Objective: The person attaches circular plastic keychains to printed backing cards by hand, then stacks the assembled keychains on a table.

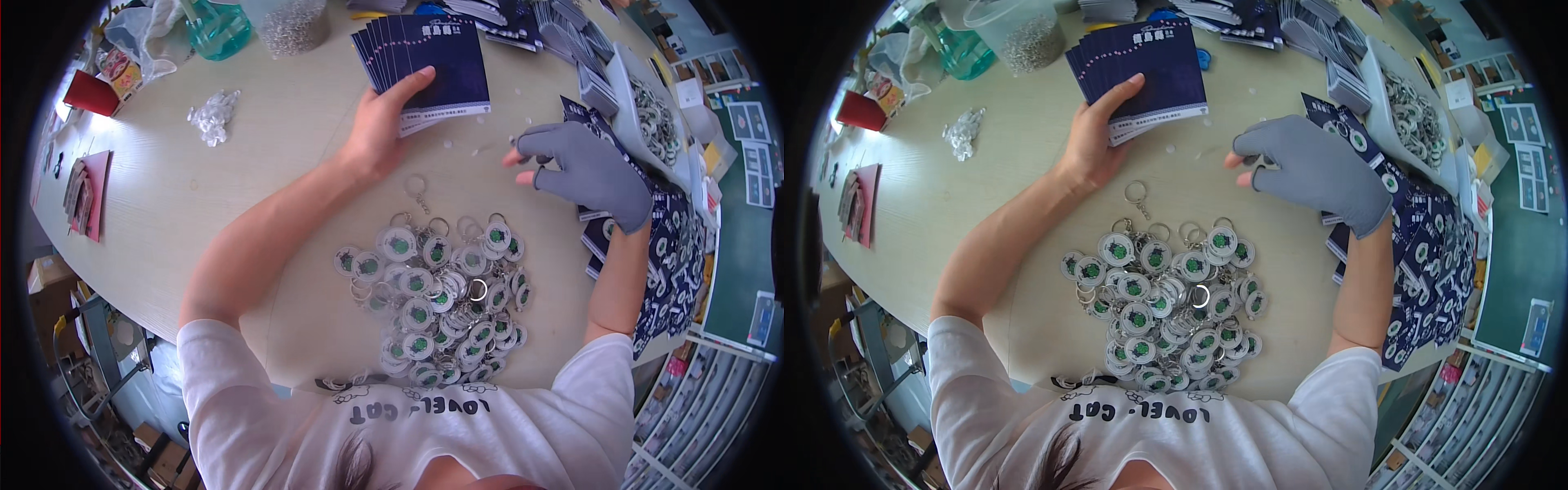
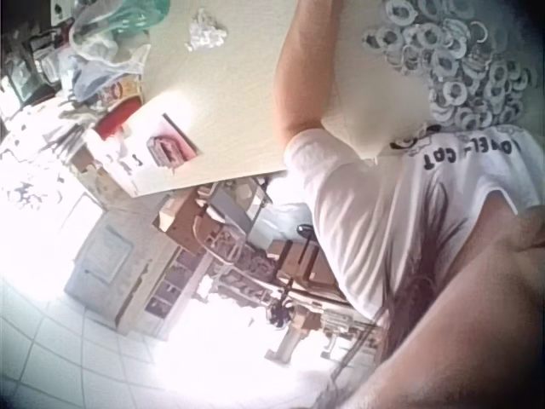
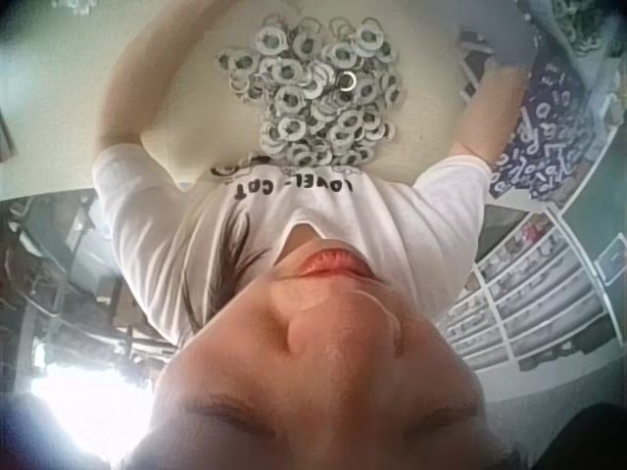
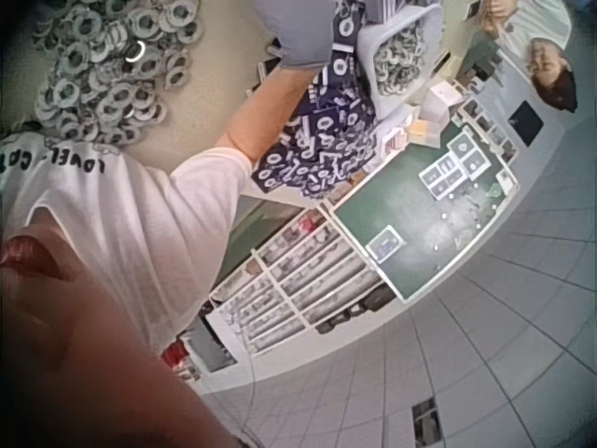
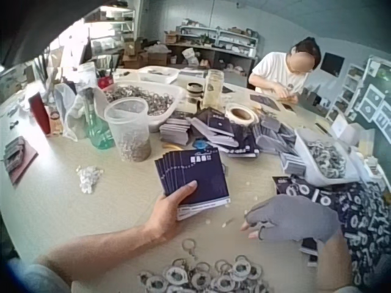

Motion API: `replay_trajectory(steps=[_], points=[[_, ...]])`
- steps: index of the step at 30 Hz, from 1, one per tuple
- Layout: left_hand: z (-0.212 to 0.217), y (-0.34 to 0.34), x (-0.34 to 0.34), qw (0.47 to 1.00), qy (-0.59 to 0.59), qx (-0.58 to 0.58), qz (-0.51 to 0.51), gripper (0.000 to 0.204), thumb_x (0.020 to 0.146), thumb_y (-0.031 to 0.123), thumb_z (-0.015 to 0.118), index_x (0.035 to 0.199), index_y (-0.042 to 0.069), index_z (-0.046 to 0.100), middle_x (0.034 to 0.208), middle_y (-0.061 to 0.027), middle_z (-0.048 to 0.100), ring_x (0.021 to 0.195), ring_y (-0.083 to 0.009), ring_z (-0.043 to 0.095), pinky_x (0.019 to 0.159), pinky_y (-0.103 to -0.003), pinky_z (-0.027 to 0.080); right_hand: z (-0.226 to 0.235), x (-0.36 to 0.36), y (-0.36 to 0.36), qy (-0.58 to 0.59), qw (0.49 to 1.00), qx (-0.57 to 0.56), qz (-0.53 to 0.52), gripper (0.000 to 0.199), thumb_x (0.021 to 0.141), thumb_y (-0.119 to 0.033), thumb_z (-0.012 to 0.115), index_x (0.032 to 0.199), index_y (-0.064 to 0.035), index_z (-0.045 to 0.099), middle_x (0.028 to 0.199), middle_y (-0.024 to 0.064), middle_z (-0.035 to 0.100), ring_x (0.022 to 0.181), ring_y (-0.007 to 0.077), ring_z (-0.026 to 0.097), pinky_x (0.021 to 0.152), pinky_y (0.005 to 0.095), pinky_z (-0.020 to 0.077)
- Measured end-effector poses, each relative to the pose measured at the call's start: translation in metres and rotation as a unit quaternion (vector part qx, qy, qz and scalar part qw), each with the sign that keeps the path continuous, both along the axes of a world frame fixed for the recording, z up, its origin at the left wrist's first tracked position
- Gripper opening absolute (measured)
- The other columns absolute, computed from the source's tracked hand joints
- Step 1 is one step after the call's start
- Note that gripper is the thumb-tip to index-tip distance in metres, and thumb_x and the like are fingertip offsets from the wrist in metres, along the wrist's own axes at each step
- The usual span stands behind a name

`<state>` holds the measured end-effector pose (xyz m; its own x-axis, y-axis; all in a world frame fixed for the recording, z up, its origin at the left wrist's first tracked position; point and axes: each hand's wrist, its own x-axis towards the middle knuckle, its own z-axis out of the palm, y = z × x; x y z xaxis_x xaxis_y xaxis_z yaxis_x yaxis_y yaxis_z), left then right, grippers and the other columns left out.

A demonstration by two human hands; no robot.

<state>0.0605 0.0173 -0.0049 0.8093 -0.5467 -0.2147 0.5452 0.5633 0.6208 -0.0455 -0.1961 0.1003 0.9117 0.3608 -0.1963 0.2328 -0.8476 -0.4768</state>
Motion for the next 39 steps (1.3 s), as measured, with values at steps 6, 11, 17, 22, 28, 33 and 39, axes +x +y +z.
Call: replay_trajectory(steps=[6,11,17,22,28,33,39], points=[[0.000,0.004,-0.001,1.000,-0.004,0.012,-0.009,0.033,0.092,0.014,0.066,0.122,0.002,0.057,0.115,-0.0104,0.064,0.105,-0.0246,0.065,0.093,-0.040,0.053,-0.036,-0.043,0.022,-0.066,0.995,0.032,0.071,0.029,0.083,-0.029,0.069,0.094,-0.0024,0.068,0.085,0.0109,0.064,0.086,0.0323,0.064,0.079,0.0395,0.0493],[0.005,0.003,-0.006,1.000,0.026,-0.003,-0.004,0.028,0.092,0.015,0.066,0.115,0.001,0.061,0.112,-0.0107,0.066,0.103,-0.0234,0.066,0.093,-0.037,0.054,-0.012,-0.038,0.023,0.113,0.987,0.114,-0.005,0.023,0.082,-0.013,0.074,0.103,-0.0029,0.072,0.080,0.0059,0.068,0.074,0.0204,0.065,0.069,0.0319,0.0497],[0.001,0.006,-0.003,0.997,0.048,-0.020,-0.052,0.031,0.094,0.013,0.062,0.122,0.000,0.057,0.117,-0.0124,0.065,0.107,-0.0253,0.065,0.099,-0.039,0.052,0.022,0.023,0.028,0.119,0.946,0.258,-0.156,0.032,0.091,-0.017,0.068,0.120,-0.0023,0.066,0.085,0.0012,0.069,0.072,0.0046,0.059,0.066,0.0210,0.0477],[0.005,0.003,-0.003,0.997,0.054,-0.002,-0.059,0.034,0.094,0.013,0.061,0.125,0.000,0.054,0.118,-0.0132,0.064,0.108,-0.0256,0.065,0.099,-0.039,0.052,0.007,0.083,0.028,-0.044,0.938,0.293,-0.183,0.032,0.094,-0.019,0.065,0.119,0.0003,0.065,0.087,0.0025,0.069,0.070,0.0046,0.060,0.065,0.0209,0.0489],[0.005,0.005,-0.001,0.997,0.067,-0.026,-0.033,0.034,0.094,0.013,0.061,0.125,0.000,0.054,0.119,-0.0134,0.063,0.109,-0.0249,0.064,0.098,-0.039,0.052,-0.028,0.085,0.041,-0.047,0.935,0.252,-0.246,0.020,0.092,-0.018,0.067,0.103,-0.0007,0.066,0.080,0.0068,0.070,0.068,0.0080,0.065,0.061,0.0225,0.0509],[0.007,0.008,0.000,0.997,0.060,-0.031,-0.044,0.032,0.094,0.014,0.062,0.123,0.001,0.056,0.117,-0.0125,0.064,0.107,-0.0236,0.064,0.096,-0.038,0.053,-0.035,0.075,0.046,-0.097,0.938,0.245,-0.225,0.020,0.091,-0.017,0.068,0.103,-0.0006,0.065,0.078,0.0063,0.071,0.066,0.0078,0.065,0.060,0.0230,0.0512],[0.013,0.011,-0.003,0.997,0.052,-0.022,-0.057,0.031,0.094,0.013,0.062,0.122,0.003,0.057,0.116,-0.0112,0.064,0.106,-0.0229,0.065,0.094,-0.038,0.053,-0.037,0.067,0.048,-0.128,0.936,0.231,-0.232,0.019,0.091,-0.017,0.069,0.101,-0.0024,0.065,0.079,0.0065,0.072,0.068,0.0086,0.067,0.061,0.0235,0.0509]])
